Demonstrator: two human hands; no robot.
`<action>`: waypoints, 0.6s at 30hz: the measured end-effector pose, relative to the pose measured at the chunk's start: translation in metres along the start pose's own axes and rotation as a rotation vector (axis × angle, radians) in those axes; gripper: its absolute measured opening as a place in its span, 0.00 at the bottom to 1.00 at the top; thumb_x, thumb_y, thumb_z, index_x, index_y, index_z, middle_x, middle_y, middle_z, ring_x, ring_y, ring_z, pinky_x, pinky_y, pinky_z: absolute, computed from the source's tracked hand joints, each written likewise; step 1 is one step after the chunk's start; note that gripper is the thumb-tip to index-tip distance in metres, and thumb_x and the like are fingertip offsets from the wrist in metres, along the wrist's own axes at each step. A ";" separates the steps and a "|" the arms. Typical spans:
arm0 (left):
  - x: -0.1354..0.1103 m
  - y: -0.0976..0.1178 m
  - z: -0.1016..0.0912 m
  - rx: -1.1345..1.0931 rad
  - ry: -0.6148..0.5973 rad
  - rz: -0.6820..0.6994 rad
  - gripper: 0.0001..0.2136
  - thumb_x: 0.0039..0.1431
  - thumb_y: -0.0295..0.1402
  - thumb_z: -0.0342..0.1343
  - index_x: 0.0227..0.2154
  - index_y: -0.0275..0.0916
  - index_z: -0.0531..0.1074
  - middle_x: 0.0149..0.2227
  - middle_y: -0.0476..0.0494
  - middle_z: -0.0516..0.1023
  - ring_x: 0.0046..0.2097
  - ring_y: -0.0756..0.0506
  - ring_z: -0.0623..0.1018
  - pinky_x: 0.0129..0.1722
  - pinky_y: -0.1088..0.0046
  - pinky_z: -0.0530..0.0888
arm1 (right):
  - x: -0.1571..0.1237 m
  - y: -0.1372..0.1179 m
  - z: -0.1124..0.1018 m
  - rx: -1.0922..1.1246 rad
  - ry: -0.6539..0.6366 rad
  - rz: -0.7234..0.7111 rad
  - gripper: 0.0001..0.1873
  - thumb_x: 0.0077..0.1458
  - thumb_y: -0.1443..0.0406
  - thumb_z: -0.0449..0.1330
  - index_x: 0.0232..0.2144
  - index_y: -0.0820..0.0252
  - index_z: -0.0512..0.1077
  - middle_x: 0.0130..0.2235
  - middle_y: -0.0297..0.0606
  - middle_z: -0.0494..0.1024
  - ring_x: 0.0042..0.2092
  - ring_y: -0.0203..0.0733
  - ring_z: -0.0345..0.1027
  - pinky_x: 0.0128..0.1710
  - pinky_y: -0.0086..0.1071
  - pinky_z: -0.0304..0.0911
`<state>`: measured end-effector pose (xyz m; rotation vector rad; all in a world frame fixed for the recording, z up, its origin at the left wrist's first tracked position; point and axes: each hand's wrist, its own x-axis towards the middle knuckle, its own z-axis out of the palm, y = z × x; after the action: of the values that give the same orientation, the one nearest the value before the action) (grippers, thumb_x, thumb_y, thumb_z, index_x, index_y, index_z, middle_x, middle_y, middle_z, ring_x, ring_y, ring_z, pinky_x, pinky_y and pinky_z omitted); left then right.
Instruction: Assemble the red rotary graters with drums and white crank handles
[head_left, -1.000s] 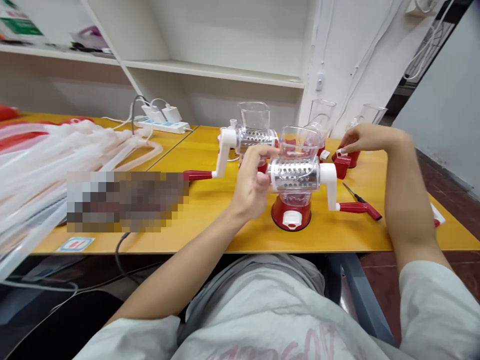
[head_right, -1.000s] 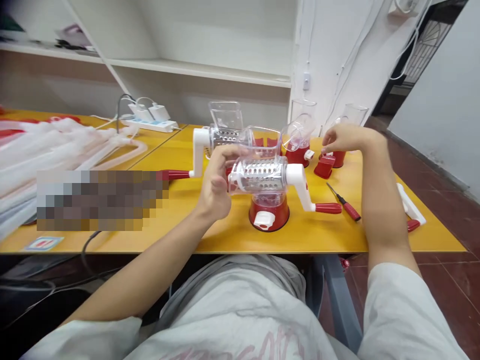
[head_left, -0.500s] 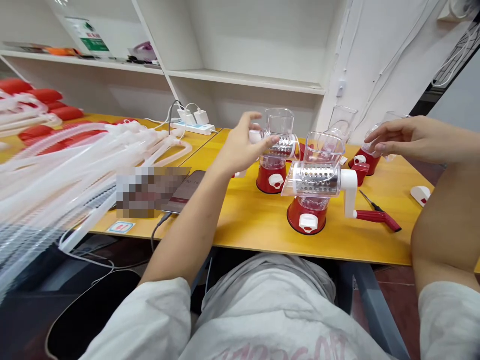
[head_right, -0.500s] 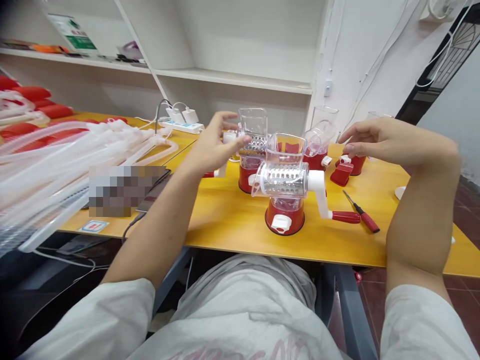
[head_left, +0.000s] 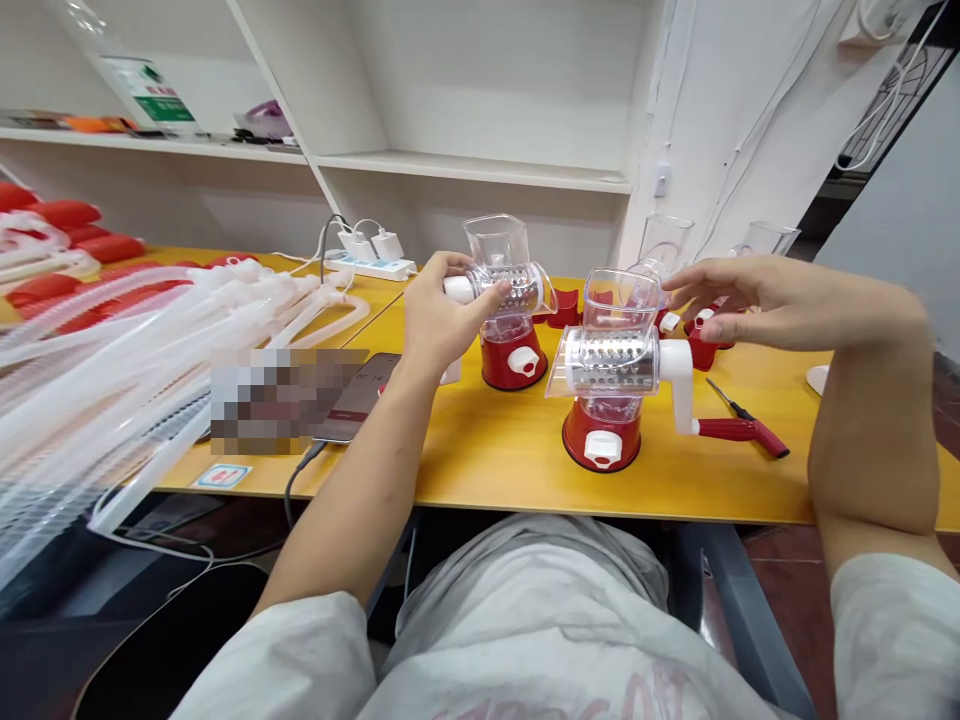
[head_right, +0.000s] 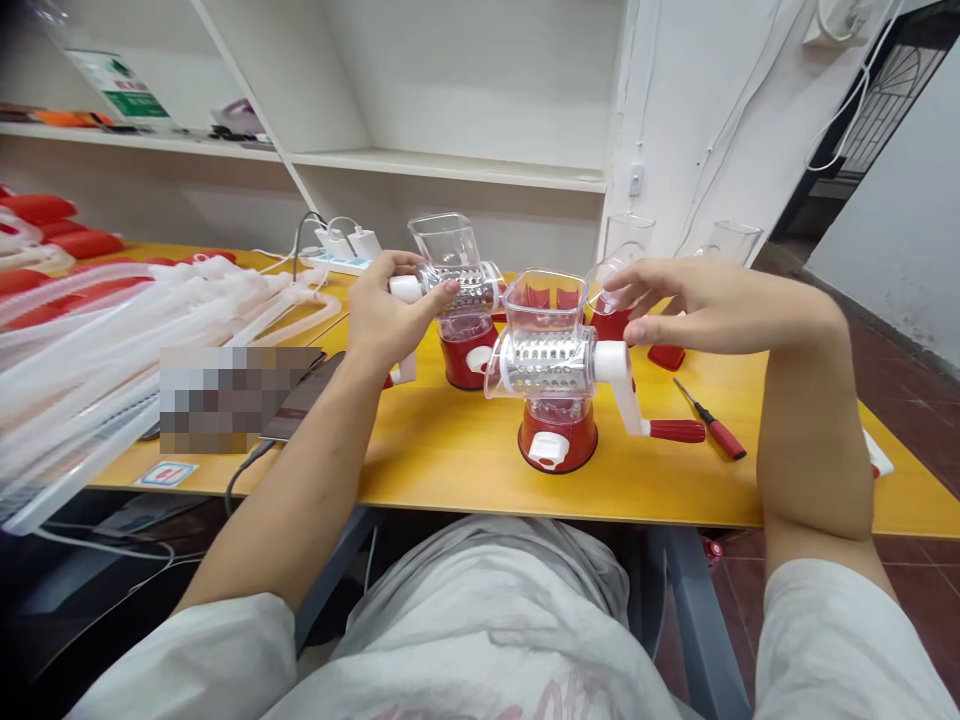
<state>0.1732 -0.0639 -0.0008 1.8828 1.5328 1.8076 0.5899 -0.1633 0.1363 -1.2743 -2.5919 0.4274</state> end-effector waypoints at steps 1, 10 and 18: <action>-0.001 0.001 0.000 0.000 -0.004 0.004 0.32 0.50 0.64 0.78 0.47 0.44 0.81 0.45 0.41 0.85 0.44 0.37 0.82 0.47 0.59 0.79 | 0.003 -0.007 0.006 0.032 -0.019 -0.037 0.44 0.68 0.36 0.73 0.77 0.42 0.76 0.69 0.43 0.86 0.65 0.64 0.85 0.62 0.56 0.84; -0.006 0.006 -0.008 0.031 -0.183 -0.040 0.37 0.43 0.50 0.84 0.55 0.47 0.77 0.47 0.45 0.85 0.41 0.38 0.82 0.43 0.60 0.79 | 0.025 -0.023 0.039 0.052 0.005 -0.094 0.48 0.52 0.39 0.85 0.69 0.43 0.78 0.57 0.42 0.91 0.59 0.69 0.86 0.58 0.55 0.82; 0.001 -0.001 -0.013 0.031 -0.132 0.024 0.34 0.43 0.45 0.85 0.52 0.46 0.76 0.43 0.47 0.83 0.45 0.36 0.83 0.47 0.55 0.83 | 0.054 0.003 0.052 0.297 -0.062 -0.231 0.53 0.55 0.46 0.86 0.76 0.43 0.72 0.66 0.43 0.87 0.62 0.60 0.86 0.63 0.48 0.82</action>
<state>0.1621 -0.0701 0.0029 1.9988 1.5079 1.6420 0.5428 -0.1270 0.0906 -0.8673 -2.5627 0.7812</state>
